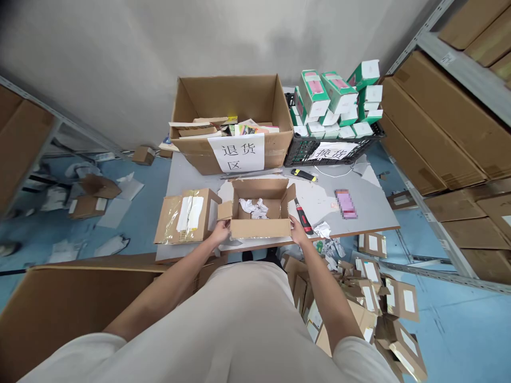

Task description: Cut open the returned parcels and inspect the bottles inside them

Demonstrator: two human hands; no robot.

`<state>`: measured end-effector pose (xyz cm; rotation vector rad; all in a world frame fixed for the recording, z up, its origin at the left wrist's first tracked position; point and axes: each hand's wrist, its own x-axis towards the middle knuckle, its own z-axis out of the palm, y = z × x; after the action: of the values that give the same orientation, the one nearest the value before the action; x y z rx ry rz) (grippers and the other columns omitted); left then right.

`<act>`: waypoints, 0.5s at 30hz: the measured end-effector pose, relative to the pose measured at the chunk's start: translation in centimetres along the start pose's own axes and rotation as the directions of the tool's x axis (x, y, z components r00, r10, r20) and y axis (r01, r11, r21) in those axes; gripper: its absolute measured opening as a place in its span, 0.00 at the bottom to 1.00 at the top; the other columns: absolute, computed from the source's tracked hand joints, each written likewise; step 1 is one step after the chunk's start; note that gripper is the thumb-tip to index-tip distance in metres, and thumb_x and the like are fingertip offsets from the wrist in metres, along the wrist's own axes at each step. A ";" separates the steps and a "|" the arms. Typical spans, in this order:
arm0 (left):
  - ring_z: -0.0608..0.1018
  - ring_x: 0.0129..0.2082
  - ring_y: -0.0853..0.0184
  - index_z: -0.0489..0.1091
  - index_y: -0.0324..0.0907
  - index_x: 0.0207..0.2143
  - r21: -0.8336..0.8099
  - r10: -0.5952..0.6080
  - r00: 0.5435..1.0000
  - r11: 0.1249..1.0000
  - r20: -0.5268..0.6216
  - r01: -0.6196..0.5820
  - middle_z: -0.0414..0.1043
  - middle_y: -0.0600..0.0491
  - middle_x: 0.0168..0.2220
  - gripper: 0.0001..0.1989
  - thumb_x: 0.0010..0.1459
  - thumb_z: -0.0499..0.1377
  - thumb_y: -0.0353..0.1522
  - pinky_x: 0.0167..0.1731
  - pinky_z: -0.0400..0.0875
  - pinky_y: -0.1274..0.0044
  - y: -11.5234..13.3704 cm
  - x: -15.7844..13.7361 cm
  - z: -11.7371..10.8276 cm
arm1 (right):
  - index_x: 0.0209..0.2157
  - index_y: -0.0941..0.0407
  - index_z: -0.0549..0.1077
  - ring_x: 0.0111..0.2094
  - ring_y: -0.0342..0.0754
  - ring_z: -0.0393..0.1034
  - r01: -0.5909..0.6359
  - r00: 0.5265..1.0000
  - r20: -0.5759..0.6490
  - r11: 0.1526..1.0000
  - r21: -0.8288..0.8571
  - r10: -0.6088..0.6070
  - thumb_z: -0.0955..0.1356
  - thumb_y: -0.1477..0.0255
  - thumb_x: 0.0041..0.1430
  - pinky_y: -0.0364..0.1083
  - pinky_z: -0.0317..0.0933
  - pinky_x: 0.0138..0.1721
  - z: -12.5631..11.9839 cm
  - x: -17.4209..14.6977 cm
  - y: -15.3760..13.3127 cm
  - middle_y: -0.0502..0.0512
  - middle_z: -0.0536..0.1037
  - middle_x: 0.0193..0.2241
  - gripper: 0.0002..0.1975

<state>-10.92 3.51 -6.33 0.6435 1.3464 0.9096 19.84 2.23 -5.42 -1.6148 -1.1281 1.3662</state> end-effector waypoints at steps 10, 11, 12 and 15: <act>0.71 0.55 0.54 0.65 0.40 0.52 0.259 0.245 0.947 0.920 0.209 -0.295 0.70 0.43 0.52 0.34 0.40 0.69 0.36 0.57 0.63 0.60 -1.1 -2.0 -1.1 | 0.50 0.56 0.63 0.45 0.52 0.70 0.070 0.980 -0.182 0.997 -0.029 -0.074 0.70 0.58 0.47 0.53 0.65 0.49 2.0 -4.3 0.6 0.61 0.75 0.45 0.30; 0.70 0.57 0.55 0.63 0.41 0.55 0.287 0.315 0.915 0.879 0.251 -0.381 0.68 0.42 0.54 0.37 0.43 0.68 0.38 0.58 0.62 0.61 -1.1 -2.4 -1.2 | 0.51 0.56 0.63 0.46 0.52 0.70 0.072 0.973 -0.218 0.997 -0.032 -0.077 0.68 0.55 0.50 0.53 0.64 0.50 2.0 -5.0 0.5 0.61 0.74 0.45 0.30; 0.68 0.58 0.55 0.60 0.41 0.58 0.310 0.372 0.881 0.834 0.293 -0.456 0.65 0.42 0.56 0.38 0.45 0.68 0.40 0.58 0.62 0.62 -1.0 -2.9 -1.3 | 0.51 0.55 0.63 0.47 0.52 0.69 0.078 0.964 -0.251 0.996 -0.033 -0.084 0.67 0.53 0.53 0.53 0.64 0.50 1.9 -5.8 0.2 0.62 0.74 0.46 0.29; 0.65 0.60 0.54 0.53 0.43 0.63 0.319 0.474 0.786 0.732 0.398 -0.603 0.58 0.40 0.60 0.45 0.46 0.68 0.44 0.57 0.64 0.62 0.0 -4.3 -1.0 | 0.58 0.55 0.57 0.51 0.53 0.68 0.153 0.936 -0.319 0.988 -0.012 -0.149 0.64 0.49 0.56 0.54 0.64 0.51 1.2 -8.8 -1.1 0.64 0.71 0.51 0.35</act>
<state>-11.80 -0.18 -4.15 1.5304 1.0992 0.9283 18.05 -5.63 -1.51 -1.6324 -1.0208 0.9681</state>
